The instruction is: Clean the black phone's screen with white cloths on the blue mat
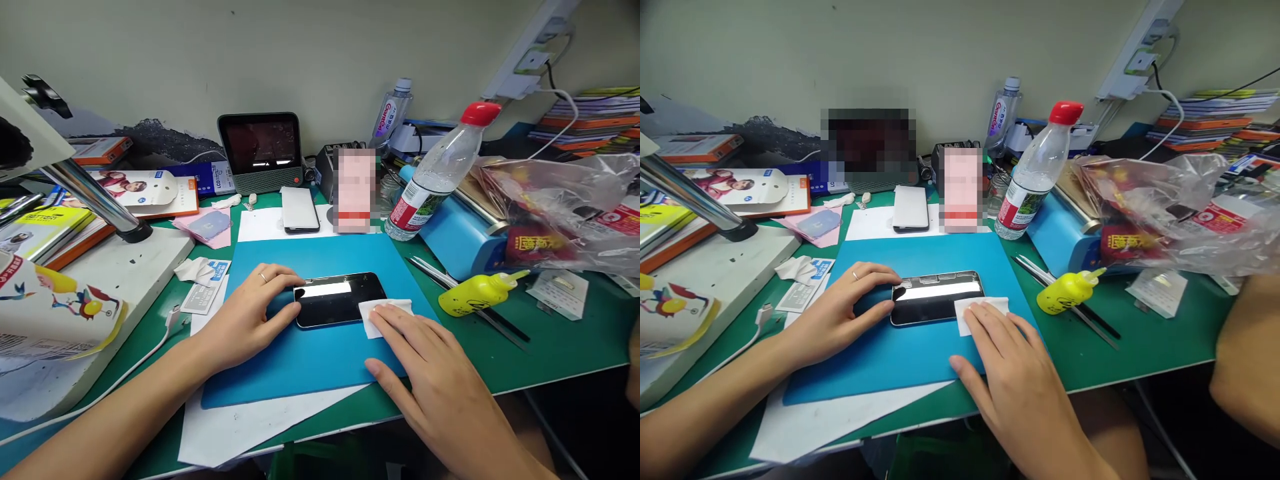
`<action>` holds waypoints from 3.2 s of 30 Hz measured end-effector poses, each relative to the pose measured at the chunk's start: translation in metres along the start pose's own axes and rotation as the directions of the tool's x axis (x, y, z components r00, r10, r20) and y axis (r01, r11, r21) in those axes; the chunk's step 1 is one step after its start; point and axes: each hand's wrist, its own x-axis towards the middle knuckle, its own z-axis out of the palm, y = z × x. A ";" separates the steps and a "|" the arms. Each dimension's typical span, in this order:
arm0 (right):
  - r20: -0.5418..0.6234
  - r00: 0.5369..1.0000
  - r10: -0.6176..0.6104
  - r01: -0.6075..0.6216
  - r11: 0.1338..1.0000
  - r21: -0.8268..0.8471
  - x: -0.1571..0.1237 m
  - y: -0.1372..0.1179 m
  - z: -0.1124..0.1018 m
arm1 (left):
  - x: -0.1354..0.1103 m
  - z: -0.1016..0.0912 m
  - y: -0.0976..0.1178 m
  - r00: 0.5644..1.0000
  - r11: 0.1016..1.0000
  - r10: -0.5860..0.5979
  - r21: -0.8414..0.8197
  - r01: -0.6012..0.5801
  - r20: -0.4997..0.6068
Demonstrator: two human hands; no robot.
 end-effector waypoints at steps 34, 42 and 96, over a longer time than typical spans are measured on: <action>0.051 0.983 -0.176 0.170 0.980 0.103 0.031 -0.008 0.007 | 0.001 -0.008 -0.006 0.987 0.990 0.133 0.057 -0.128 -0.087; 0.041 0.976 -0.213 0.210 0.975 0.066 0.028 -0.003 0.002 | 0.001 -0.004 -0.001 0.987 0.989 0.141 0.066 -0.136 -0.081; 0.215 0.977 0.009 -0.086 0.934 0.348 0.042 -0.058 -0.003 | 0.003 0.003 -0.003 0.990 1.000 0.024 0.016 -0.022 -0.140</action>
